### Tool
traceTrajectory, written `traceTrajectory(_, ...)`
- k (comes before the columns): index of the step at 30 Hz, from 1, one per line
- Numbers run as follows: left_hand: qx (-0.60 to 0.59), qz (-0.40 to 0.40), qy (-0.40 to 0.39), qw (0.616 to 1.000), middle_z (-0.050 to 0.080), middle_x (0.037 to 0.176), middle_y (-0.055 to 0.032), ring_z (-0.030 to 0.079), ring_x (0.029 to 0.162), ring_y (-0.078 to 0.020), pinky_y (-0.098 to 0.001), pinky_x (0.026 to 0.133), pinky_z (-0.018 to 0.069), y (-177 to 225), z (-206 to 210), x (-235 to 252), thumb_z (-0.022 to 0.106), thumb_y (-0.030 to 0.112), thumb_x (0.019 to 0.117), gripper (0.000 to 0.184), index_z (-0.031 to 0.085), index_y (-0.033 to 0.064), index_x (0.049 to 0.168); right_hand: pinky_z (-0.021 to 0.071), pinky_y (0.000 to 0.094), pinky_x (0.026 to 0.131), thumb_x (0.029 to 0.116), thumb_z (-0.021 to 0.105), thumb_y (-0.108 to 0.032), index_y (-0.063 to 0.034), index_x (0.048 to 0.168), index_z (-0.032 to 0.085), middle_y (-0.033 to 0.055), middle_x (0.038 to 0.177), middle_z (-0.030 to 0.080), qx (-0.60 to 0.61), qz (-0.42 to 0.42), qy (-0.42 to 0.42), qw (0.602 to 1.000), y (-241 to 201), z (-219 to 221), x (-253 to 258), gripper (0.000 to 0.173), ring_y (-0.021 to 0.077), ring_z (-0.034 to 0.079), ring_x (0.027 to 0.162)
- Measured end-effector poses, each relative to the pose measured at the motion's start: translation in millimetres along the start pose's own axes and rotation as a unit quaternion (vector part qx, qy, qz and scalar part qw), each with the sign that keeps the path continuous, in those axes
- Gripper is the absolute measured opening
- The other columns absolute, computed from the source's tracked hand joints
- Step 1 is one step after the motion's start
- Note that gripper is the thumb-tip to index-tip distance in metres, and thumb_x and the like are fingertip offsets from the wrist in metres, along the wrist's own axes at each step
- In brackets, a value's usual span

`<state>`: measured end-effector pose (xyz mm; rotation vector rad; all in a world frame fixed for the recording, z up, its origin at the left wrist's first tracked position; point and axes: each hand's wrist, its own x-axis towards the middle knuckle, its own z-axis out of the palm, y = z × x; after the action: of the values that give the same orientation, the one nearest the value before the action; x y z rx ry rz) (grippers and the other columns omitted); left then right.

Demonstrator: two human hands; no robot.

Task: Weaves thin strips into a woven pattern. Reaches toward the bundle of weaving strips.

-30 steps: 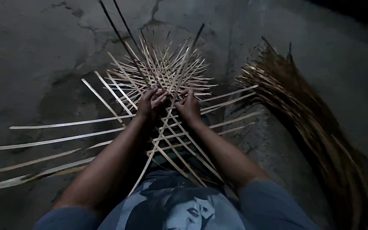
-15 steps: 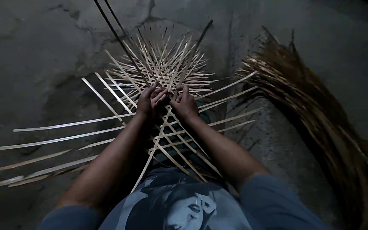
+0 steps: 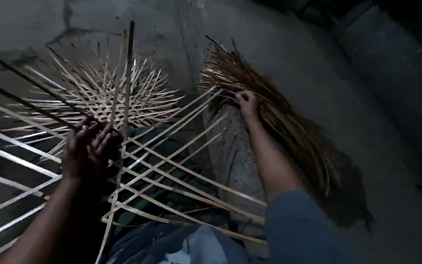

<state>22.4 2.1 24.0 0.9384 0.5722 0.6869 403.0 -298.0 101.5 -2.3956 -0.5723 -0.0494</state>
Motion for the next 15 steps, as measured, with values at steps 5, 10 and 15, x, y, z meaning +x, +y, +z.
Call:
traceTrajectory(5, -0.005, 0.013, -0.02, 1.0, 0.058, 0.143, -0.0062, 0.063, 0.125, -0.022, -0.0355, 0.102, 0.055, -4.6, -4.7, 2.0, 0.041, 0.031, 0.1077, 0.047, 0.036, 0.0172, 0.153, 0.0439, 0.0615, 0.108, 0.0988, 0.064, -0.017, -0.0068, 0.127, 0.07, 0.0235, 0.135, 0.062, -0.215, 0.168, 0.027, 0.962, 92.2, -66.4, 11.8, 0.031, 0.0428, 0.056, 0.129)
traceTrajectory(10, 0.004, 0.01, -0.003, 1.0, 0.058, 0.143, -0.0052, 0.063, 0.125, -0.0217, -0.0356, 0.102, 0.0547, -3.1, -3.5, 1.9, 0.041, 0.03, 0.1077, 0.046, 0.038, 0.0187, 0.152, 0.0479, 0.0629, 0.103, 0.0983, 0.067, -0.017, -0.0088, 0.12, 0.074, 0.0206, 0.123, 0.07, -0.217, 0.158, -0.026, 0.963, 113.5, -74.4, 8.5, 0.024, 0.0405, 0.064, 0.12)
traceTrajectory(15, 0.013, 0.012, -0.012, 1.0, 0.057, 0.145, -0.005, 0.063, 0.126, -0.0213, -0.035, 0.102, 0.0548, -4.6, -11.2, 3.0, 0.043, 0.029, 0.1064, 0.047, 0.038, 0.0211, 0.152, 0.0462, 0.0624, 0.106, 0.1014, 0.064, -0.021, -0.0079, 0.124, 0.071, 0.0215, 0.13, 0.066, -0.22, 0.097, -0.025, 0.97, 117.1, -71.3, 13.3, 0.027, 0.0409, 0.061, 0.125)
